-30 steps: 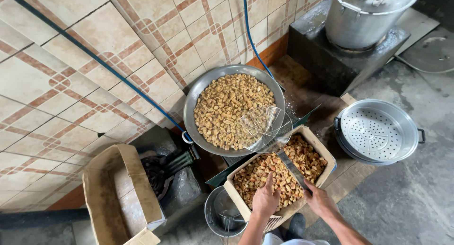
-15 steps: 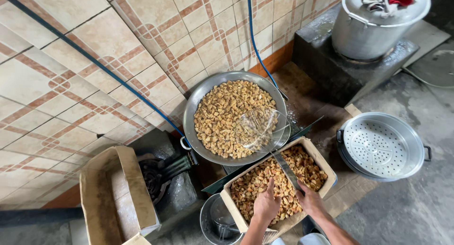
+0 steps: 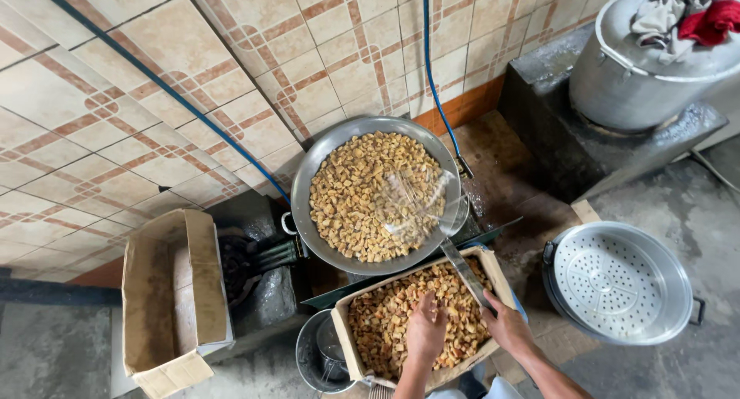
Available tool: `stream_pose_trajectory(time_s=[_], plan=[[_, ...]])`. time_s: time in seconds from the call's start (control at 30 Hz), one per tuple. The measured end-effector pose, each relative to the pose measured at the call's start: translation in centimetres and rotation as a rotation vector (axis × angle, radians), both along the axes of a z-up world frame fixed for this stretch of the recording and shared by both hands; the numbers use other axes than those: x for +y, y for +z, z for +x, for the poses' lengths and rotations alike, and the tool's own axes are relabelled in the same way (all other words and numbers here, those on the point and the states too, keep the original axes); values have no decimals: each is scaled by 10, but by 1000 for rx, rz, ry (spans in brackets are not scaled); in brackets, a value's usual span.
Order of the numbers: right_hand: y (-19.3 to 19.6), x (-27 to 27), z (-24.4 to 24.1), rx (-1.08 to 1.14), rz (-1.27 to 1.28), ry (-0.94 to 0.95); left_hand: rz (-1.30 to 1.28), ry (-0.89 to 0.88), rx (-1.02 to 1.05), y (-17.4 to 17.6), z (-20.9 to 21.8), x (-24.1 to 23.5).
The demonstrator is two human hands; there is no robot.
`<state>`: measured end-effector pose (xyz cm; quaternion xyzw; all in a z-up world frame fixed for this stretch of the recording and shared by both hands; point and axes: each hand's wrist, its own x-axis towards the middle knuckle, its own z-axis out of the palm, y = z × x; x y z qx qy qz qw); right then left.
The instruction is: The person scoops fried food pieces from a pan using a wire skimmer and transfers them into a cardboard box.
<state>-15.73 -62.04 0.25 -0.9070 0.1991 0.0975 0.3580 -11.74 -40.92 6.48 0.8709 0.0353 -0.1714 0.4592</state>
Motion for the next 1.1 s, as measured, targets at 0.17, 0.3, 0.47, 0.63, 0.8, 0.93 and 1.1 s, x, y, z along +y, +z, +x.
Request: stream_pose_trajectory(time_s=[0.17,0.3,0.47,0.63,0.8,0.93,1.1], plan=[[-17,-17,2,67,151,-42,96,-131,72,41,7,-27],[1,-14,12,163,141,-73,75,-145,281,67,14,-33],[-9,-4,12,125,71,-52,104,-211,207,57,10,-15],[-24,10,-10,146,-8,-43,169,-231,250,45,11,14],[-24,37,-15,-176,105,-31,132,-234,35,30,17,44],[-24,67,-15,-207,116,69,157,-213,132,26,22,66],[-26,102,-29,215,55,99,141,-233,78,-3,11,84]])
